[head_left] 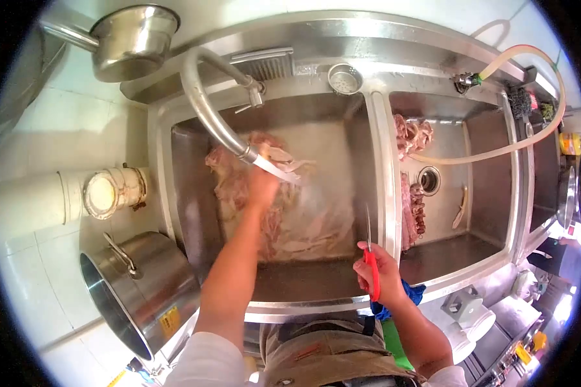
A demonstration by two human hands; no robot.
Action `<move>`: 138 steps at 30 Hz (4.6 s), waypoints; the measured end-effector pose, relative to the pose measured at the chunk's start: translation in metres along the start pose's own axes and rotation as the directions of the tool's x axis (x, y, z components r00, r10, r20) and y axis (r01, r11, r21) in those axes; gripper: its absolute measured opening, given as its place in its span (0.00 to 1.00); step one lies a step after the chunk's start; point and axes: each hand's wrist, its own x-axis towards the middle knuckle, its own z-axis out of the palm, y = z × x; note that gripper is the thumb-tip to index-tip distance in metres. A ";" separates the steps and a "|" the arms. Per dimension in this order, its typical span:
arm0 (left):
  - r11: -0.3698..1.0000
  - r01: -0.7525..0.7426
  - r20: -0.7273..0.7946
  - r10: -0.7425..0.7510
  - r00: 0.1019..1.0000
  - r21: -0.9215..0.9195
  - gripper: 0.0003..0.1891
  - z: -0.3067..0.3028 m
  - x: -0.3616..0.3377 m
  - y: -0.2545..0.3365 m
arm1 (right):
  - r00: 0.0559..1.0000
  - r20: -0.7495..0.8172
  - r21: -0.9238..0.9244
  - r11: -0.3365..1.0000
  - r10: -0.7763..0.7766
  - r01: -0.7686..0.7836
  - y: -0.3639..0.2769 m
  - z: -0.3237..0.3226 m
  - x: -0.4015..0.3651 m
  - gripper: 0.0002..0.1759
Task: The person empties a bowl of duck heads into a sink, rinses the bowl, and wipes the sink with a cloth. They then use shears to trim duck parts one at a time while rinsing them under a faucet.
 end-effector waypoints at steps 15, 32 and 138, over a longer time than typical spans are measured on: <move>0.974 -0.205 -0.555 0.225 0.801 0.099 0.21 0.026 0.093 0.092 | 1.000 -0.019 -0.006 1.000 0.019 -0.019 -0.012 0.008 -0.014 0.24; 0.950 0.264 0.568 -0.127 0.814 -0.166 0.17 -0.019 -0.100 0.077 | 0.907 0.172 -0.178 0.893 -0.385 0.413 0.006 -0.017 0.000 0.29; 0.895 0.395 0.484 -0.257 0.837 -0.207 0.08 -0.005 -0.154 0.056 | 0.825 0.193 -0.722 0.493 -0.531 0.486 0.004 0.006 0.044 0.29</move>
